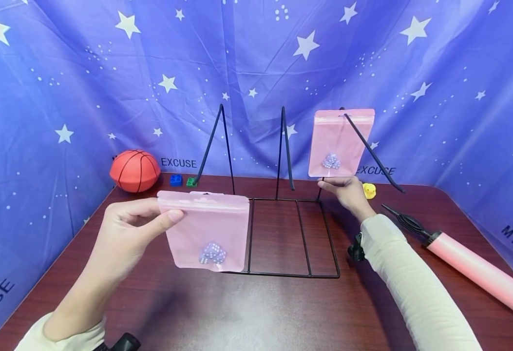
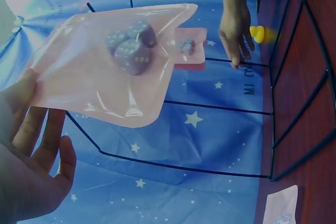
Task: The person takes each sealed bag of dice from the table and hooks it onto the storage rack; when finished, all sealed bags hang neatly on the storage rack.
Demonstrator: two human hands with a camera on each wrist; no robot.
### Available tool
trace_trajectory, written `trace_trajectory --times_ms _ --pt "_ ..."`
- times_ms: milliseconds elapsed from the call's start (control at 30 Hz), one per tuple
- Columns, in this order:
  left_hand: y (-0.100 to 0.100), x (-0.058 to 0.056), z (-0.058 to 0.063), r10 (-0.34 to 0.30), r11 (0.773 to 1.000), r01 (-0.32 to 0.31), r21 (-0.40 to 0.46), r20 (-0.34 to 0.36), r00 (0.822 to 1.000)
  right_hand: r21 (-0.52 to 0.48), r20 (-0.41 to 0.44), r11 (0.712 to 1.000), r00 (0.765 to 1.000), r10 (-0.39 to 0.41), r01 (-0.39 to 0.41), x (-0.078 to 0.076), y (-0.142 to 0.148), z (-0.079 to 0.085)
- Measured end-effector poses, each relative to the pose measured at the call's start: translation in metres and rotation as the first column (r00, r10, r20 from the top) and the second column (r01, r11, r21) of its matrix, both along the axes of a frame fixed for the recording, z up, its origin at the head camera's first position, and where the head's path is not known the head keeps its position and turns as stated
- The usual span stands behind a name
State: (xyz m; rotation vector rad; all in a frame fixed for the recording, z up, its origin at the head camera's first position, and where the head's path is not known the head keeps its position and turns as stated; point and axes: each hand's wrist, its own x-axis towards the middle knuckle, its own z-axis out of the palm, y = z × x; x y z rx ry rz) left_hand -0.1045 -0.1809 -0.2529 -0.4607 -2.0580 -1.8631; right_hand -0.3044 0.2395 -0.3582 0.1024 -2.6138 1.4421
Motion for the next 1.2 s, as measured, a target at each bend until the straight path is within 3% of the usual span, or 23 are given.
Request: trace_trajectory --times_ms 700,1200 --pt "0.008 -0.007 0.003 0.113 0.986 -0.112 0.123 0.000 0.994 0.003 0.010 1.000 1.000 0.006 -0.006 -0.002 0.002 -0.002" --pt "0.011 -0.024 -0.001 0.165 0.981 -0.165 0.106 0.010 0.986 -0.017 0.020 1.000 1.000 0.011 -0.011 -0.002 0.003 -0.003"
